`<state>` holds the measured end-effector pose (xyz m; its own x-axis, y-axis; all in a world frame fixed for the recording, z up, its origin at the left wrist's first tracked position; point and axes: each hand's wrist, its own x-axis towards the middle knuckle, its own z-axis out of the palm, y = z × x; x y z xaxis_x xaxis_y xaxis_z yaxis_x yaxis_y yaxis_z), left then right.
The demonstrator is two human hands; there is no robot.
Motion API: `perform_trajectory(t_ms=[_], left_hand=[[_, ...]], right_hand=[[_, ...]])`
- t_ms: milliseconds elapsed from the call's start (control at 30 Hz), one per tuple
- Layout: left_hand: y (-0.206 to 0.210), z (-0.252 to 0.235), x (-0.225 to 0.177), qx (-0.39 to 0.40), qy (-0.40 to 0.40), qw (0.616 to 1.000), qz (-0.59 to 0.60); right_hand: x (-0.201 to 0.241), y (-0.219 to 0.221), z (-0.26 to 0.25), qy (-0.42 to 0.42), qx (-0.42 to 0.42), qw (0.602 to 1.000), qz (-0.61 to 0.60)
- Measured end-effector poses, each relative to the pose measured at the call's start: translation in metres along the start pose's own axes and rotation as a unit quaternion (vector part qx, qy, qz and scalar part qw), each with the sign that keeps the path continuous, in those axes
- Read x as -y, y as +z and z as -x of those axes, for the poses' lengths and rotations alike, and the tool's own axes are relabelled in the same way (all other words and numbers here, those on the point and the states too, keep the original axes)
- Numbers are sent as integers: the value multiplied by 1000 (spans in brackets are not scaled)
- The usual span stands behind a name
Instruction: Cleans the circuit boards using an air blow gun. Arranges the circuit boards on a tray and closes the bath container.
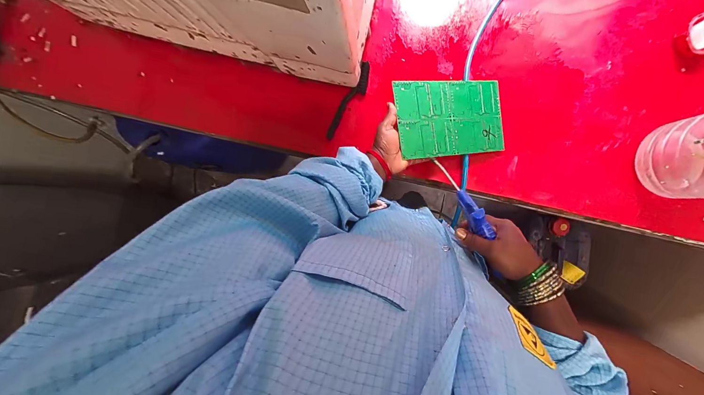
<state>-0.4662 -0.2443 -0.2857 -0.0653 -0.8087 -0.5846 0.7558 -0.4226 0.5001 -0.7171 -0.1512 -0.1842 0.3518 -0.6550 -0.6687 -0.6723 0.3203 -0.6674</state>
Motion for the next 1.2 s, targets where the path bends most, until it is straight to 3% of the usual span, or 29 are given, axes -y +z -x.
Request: perform_trajectory(t_ms=[167,367,533,667,800,867,900,1000,1067,1133,1200], left_hand=[[4,3,1,-19,18,1000,10],[2,4,-2,-22,1,1000,9],[0,4,-2,34,34,999,9],[25,21,-14,-14,12,994,-105],[60,41,-48,42,121,960,-248],[76,49,-70,85,222,907,-347],[81,52,-79,105,280,854,-427],[84,59,-99,136,388,583,-700],[79,61,-104,184,371,438,-798],[70,60,-101,221,303,352,-857],[54,53,-94,251,274,290,-882]], right_hand=[[28,5,-6,-20,36,998,37],[24,0,-9,-28,22,999,34],[22,-2,-1,-33,52,997,56],[13,-11,7,-55,-36,998,23],[5,-28,28,-121,-175,975,-57],[2,-39,37,-143,-227,960,-86],[0,-44,40,-150,-246,953,-95],[-7,-54,45,-161,-268,945,-97],[-9,-54,46,-149,-255,951,-89],[-9,-50,46,-130,-223,963,-80],[-9,-43,42,-111,-189,973,-71]])
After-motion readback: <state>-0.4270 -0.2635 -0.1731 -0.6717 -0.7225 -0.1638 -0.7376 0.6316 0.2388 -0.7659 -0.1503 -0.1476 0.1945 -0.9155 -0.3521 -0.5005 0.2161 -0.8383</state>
